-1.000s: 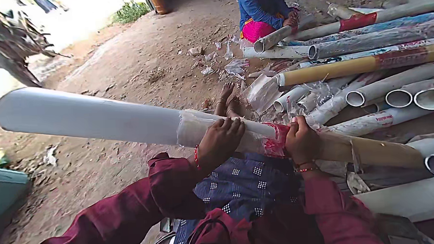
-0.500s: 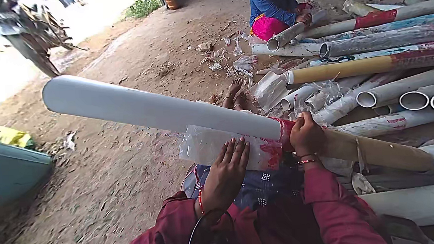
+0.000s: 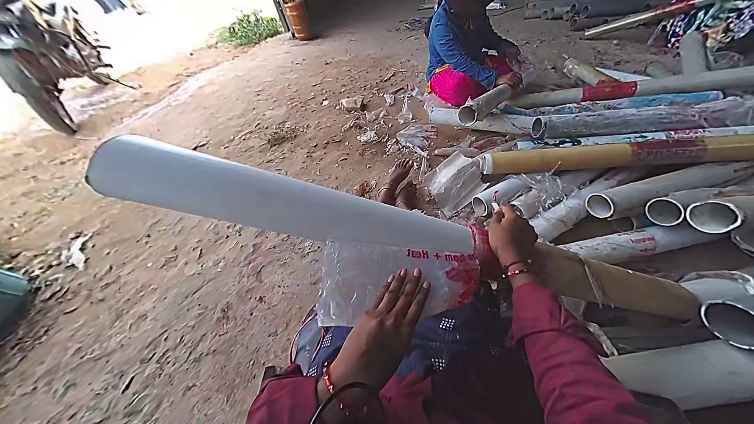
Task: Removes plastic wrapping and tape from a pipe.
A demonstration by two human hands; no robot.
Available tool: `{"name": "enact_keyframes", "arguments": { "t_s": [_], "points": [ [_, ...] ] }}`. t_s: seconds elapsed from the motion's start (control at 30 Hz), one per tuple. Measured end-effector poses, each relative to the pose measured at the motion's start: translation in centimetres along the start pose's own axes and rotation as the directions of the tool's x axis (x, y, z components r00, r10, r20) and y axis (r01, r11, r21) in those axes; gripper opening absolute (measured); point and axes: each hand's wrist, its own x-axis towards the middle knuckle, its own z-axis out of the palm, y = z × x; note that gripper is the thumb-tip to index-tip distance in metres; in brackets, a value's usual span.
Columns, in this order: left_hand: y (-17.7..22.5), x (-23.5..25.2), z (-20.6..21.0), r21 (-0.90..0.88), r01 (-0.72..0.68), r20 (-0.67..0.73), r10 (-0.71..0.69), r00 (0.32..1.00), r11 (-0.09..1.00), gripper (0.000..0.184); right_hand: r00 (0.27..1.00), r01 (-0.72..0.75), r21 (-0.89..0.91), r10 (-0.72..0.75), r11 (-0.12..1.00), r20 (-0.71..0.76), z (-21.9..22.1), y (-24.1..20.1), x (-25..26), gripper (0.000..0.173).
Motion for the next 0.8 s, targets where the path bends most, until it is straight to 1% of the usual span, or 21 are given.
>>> {"name": "enact_keyframes", "arguments": {
  "t_s": [0.07,0.1,0.13,0.17,0.23,0.27,0.3,0.33,0.4,0.47,0.5,0.53,0.57,0.63,0.67,0.77,0.8],
  "points": [
    [-1.3,0.9,-0.3,-0.135,-0.036,-0.051,0.030,0.998,0.990,0.038,1.000,-0.002,0.014,0.002,1.000,-0.012,-0.1,-0.2,0.4,0.042],
    [-1.5,2.1,-1.2,-0.201,-0.053,-0.066,0.040,0.997,0.978,0.038,1.000,-0.003,0.023,0.003,1.000,-0.021,-0.1,-0.3,0.4,0.042],
    [-1.6,3.7,-2.4,-0.241,-0.080,-0.071,0.065,0.995,0.967,0.045,0.999,-0.005,0.037,0.006,0.999,-0.042,0.1,-0.3,0.4,0.042],
    [-1.5,5.7,-3.3,-0.239,-0.121,-0.079,0.105,0.991,0.963,0.053,0.997,-0.003,0.057,0.007,0.998,-0.073,0.1,-0.3,0.5,0.041],
    [-0.7,9.9,-3.5,-0.132,-0.201,-0.082,0.192,0.978,0.971,0.068,0.988,0.028,0.123,-0.009,0.992,-0.153,0.3,0.0,0.3,0.035],
    [-0.2,12.1,-3.0,-0.097,-0.215,-0.009,0.215,0.977,0.972,0.075,0.978,0.057,0.171,-0.020,0.984,-0.207,0.6,0.3,0.2,0.033],
    [0.2,14.4,-2.3,-0.098,-0.206,0.134,0.218,0.967,0.974,0.078,0.970,0.066,0.219,-0.011,0.973,-0.243,0.9,0.6,0.1,0.032],
    [0.6,16.8,-1.4,-0.093,-0.190,0.302,0.209,0.930,0.977,0.078,0.962,0.070,0.238,-0.002,0.969,-0.273,1.1,0.8,0.3,0.031],
    [1.5,20.5,0.6,-0.027,-0.160,0.533,0.150,0.832,0.987,0.070,0.971,0.030,0.244,0.030,0.969,-0.239,1.3,1.3,0.4,0.033],
    [2.3,22.6,1.1,0.039,-0.087,0.724,0.031,0.689,0.995,0.067,0.978,-0.007,0.265,0.063,0.964,-0.201,1.6,1.9,0.4,0.031],
    [2.4,23.1,1.1,0.044,-0.048,0.778,-0.004,0.629,0.998,0.070,0.978,-0.006,0.276,0.063,0.961,-0.199,2.0,2.2,0.5,0.030],
    [2.3,23.2,1.4,0.048,-0.047,0.801,-0.010,0.598,0.998,0.076,0.980,0.002,0.275,0.053,0.962,-0.194,2.3,2.3,0.4,0.030],
    [2.0,22.8,1.8,0.051,-0.072,0.807,0.001,0.591,0.996,0.082,0.983,0.019,0.284,0.035,0.959,-0.182,2.5,2.2,0.1,0.032],
    [1.3,21.6,3.0,0.062,-0.122,0.772,0.030,0.635,0.991,0.085,0.989,0.075,0.302,-0.032,0.950,-0.144,2.7,1.4,-0.7,0.033],
    [1.1,21.3,3.6,0.090,-0.135,0.762,0.020,0.647,0.987,0.080,0.990,0.093,0.307,-0.056,0.947,-0.127,2.7,1.2,-1.0,0.033],
    [1.6,21.3,4.4,0.208,-0.195,0.754,-0.030,0.656,0.959,0.042,0.988,0.136,0.301,-0.106,0.944,-0.113,2.5,1.3,0.0,0.033],
    [1.7,21.4,4.3,0.211,-0.222,0.752,-0.013,0.659,0.952,0.036,0.991,0.126,0.286,-0.107,0.950,-0.082,2.4,1.3,0.7,0.034]
  ]
}}
